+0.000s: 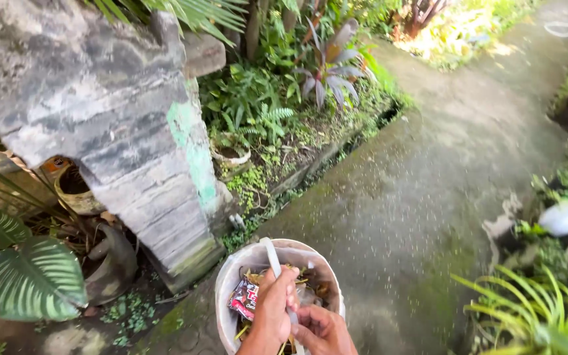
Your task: Picking up litter, dead leaves, and yard debris by hand and with a broom into a plastic-lined bucket.
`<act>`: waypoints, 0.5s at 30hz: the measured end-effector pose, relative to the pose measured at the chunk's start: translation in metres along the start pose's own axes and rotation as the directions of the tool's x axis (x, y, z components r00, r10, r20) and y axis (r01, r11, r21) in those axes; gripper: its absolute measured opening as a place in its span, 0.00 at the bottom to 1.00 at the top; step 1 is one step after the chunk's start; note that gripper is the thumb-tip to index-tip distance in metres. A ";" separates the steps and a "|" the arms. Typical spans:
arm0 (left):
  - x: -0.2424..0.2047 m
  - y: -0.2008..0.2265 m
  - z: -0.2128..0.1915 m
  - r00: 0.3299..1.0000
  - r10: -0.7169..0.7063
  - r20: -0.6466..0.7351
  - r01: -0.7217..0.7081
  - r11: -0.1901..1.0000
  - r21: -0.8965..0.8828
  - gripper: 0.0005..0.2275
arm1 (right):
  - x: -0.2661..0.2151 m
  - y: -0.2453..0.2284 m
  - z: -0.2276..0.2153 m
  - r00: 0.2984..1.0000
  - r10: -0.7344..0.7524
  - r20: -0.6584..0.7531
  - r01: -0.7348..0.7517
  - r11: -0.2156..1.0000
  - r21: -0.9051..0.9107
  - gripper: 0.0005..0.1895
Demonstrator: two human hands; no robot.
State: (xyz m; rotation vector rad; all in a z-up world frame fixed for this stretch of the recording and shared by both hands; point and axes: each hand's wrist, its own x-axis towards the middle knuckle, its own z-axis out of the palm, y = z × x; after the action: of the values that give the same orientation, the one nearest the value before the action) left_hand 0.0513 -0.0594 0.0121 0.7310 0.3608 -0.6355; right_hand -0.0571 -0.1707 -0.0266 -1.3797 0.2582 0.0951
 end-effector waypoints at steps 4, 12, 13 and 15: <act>0.050 -0.003 0.041 0.999 -0.033 -0.029 0.032 0.999 -0.038 0.09 | 0.040 -0.019 -0.052 0.998 0.054 -0.043 -0.061 0.980 -0.189 0.10; 0.124 0.043 0.152 0.994 -0.046 -0.099 0.042 0.998 -0.040 0.09 | 0.132 -0.082 -0.126 0.994 0.024 -0.103 -0.057 0.940 -0.336 0.13; 0.135 0.045 0.160 0.995 -0.046 -0.083 0.042 0.998 -0.050 0.09 | 0.139 -0.101 -0.126 0.993 0.027 -0.111 -0.061 0.947 -0.316 0.13; 0.154 0.057 0.182 0.997 -0.037 -0.065 0.033 0.998 -0.055 0.10 | 0.159 -0.133 -0.127 0.993 0.023 -0.114 -0.056 0.955 -0.293 0.13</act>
State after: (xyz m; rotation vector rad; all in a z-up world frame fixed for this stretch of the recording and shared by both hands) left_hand 0.2204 -0.2188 0.0886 0.6971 0.4511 -0.6332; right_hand 0.1092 -0.3336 0.0416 -1.6810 0.3749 0.0944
